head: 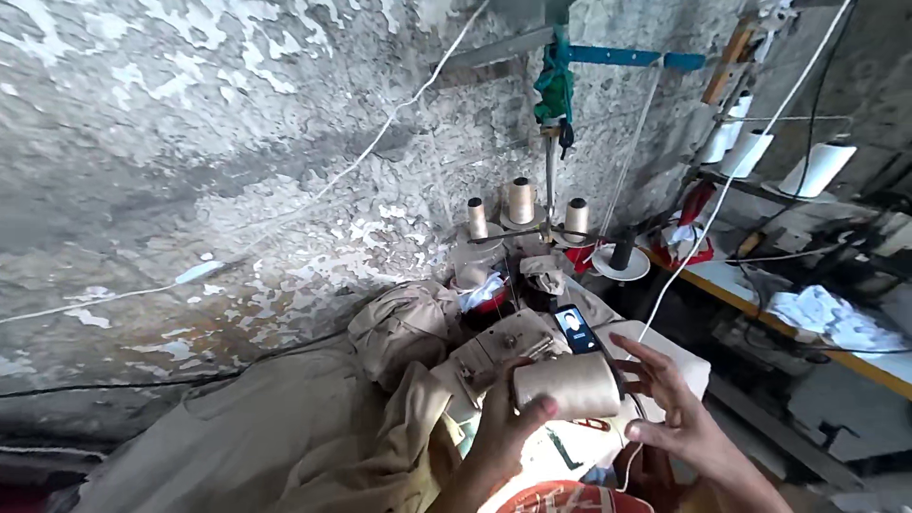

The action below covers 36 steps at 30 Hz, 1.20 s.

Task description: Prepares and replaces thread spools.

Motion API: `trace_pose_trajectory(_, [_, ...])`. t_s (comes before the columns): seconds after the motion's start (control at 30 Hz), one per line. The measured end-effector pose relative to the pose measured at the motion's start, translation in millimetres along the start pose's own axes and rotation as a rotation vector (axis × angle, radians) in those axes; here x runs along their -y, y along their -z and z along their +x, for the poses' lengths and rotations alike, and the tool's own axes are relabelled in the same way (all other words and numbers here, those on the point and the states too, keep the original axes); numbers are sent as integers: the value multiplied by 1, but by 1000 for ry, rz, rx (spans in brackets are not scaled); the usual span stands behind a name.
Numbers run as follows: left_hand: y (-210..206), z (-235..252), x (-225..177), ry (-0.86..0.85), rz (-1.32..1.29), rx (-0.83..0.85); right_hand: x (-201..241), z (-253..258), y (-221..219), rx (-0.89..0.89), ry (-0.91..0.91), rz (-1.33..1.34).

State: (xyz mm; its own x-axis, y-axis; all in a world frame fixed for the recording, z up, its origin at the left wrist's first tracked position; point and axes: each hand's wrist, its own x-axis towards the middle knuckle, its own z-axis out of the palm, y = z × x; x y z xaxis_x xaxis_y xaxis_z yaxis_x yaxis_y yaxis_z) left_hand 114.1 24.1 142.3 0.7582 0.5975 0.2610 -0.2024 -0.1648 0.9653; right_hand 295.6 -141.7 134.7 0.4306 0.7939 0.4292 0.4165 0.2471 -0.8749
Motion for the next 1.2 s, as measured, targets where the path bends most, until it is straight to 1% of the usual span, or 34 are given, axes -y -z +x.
trace_pose_trajectory(0.07, [1, 1, 1, -60, 136, 62, 4, -2, -4, 92, 10, 8])
trace_pose_trajectory(0.13, [3, 2, 1, -102, 244, 93, 2, -5, -9, 121, -26, 22])
trace_pose_trajectory(0.23, [4, 2, 8, -194, 311, 132, -5, -10, -15, 127, -85, 114])
trace_pose_trajectory(0.4, [4, 3, 15, -328, 412, 172, -12, -19, -24, 62, -189, 419])
trace_pose_trajectory(0.5, [3, 2, 16, -304, 368, 188, -12, -23, -29, -29, -243, 512])
trace_pose_trajectory(0.57, [0, 2, 15, -280, 311, 168, -12, -26, -31, -76, -289, 545])
trace_pose_trajectory(0.63, [-2, 1, 13, -259, 269, 154, -11, -30, -33, -85, -325, 573])
trace_pose_trajectory(0.73, [-2, 1, 14, -239, 257, 161, -12, -35, -36, -48, -362, 604])
trace_pose_trajectory(0.87, [-6, 2, 17, -189, 289, 191, -14, -40, -33, 80, -452, 518])
trace_pose_trajectory(1.0, [-12, 2, 18, -158, 361, 265, -16, -44, -38, 202, -463, 298])
trace_pose_trajectory(1.1, [-14, 2, 20, -153, 353, 264, -20, -47, -44, 172, -494, 187])
trace_pose_trajectory(1.17, [-14, 2, 19, -108, 271, 169, -29, -52, -44, 89, -501, 167])
trace_pose_trajectory(1.2, [-13, 1, 16, -75, 219, 112, -36, -55, -42, 20, -506, 166])
